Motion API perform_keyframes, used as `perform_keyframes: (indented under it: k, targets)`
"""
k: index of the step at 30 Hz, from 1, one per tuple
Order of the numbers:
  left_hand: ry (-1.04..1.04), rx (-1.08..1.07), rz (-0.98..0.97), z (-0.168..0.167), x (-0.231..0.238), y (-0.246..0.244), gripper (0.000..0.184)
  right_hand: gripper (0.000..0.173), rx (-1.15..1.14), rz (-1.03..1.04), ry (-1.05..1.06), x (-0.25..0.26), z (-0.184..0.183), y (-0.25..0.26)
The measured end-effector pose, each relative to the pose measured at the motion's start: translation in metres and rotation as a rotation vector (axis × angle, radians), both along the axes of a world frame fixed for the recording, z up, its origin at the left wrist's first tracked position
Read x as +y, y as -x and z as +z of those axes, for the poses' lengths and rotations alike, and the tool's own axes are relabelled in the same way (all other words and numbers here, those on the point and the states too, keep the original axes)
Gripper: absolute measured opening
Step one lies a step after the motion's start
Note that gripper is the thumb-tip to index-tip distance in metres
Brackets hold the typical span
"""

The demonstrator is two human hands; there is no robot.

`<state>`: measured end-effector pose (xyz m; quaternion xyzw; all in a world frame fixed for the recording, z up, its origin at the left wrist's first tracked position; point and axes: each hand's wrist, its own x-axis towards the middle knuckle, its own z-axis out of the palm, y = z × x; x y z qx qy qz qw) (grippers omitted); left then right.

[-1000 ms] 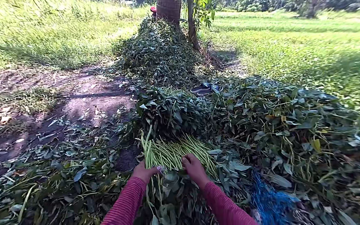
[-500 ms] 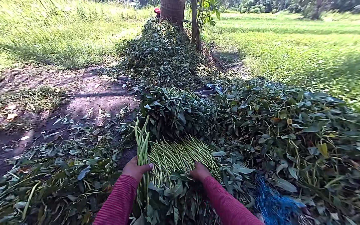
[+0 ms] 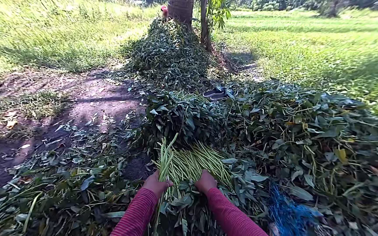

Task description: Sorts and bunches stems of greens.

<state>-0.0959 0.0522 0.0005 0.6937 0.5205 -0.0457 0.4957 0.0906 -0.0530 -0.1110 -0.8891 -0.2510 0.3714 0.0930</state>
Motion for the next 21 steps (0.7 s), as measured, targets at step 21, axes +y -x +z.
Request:
perform_keyframes:
  k: [21]
  targets:
    - [0.336, -0.327, 0.461, -0.055, -0.051, -0.044, 0.067, 0.038, 0.364, 0.171, -0.574, -0.067, 0.039, 0.040]
